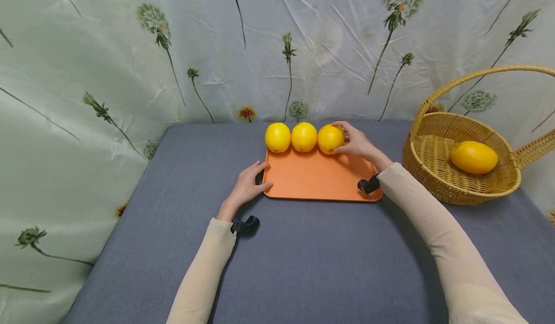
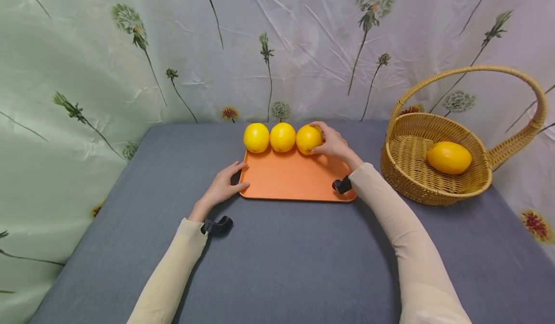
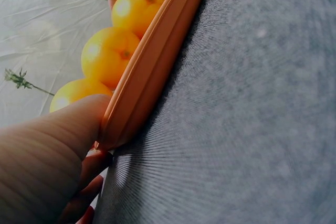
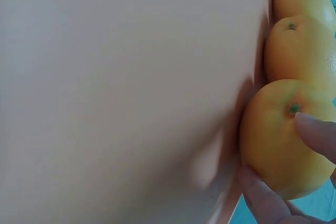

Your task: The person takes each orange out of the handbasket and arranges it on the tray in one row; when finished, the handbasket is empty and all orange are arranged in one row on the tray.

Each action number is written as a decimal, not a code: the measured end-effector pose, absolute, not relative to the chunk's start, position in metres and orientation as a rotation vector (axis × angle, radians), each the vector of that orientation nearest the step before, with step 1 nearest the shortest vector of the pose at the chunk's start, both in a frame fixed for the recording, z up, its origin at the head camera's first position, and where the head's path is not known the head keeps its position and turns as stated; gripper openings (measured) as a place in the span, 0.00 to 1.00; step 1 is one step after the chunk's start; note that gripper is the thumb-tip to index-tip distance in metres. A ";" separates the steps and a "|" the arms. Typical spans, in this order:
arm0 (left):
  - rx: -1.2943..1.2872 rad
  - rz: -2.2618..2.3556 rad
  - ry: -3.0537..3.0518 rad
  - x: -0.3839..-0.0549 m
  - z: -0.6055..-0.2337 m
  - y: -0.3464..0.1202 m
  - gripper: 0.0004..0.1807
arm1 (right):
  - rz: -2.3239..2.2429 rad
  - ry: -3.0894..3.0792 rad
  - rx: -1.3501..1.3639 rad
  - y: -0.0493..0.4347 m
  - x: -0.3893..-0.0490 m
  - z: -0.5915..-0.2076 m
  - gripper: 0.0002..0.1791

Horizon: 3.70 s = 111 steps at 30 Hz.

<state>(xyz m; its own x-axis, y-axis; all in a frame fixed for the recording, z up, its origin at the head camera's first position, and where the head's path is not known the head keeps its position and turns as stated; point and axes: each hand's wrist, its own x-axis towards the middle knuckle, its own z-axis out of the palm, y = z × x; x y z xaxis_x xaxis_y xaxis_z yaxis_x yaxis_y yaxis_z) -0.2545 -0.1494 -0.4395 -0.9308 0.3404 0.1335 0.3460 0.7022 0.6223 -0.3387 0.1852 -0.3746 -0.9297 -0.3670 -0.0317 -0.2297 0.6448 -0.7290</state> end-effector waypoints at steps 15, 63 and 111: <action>-0.570 -1.071 -2.893 -0.256 -0.443 -0.149 0.32 | -1.071 2.662 -0.560 0.190 -0.339 -0.376 0.49; -0.573 -1.075 -2.908 -0.254 -0.440 -0.149 0.34 | -1.024 2.787 -0.459 0.296 -0.246 -0.316 0.45; -0.574 -1.059 -2.907 -0.254 -0.441 -0.147 0.33 | -0.779 3.095 0.304 0.431 -0.224 -0.338 0.41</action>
<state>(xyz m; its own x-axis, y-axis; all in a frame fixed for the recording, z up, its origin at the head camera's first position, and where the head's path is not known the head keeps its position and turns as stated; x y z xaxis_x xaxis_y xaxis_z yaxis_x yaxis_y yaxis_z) -0.2540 -0.1472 -0.4415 -0.9335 0.3387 0.1178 0.3351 0.7068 0.6230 -0.2244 0.4306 -0.3376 -0.9800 0.1983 0.0164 0.1669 0.8642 -0.4747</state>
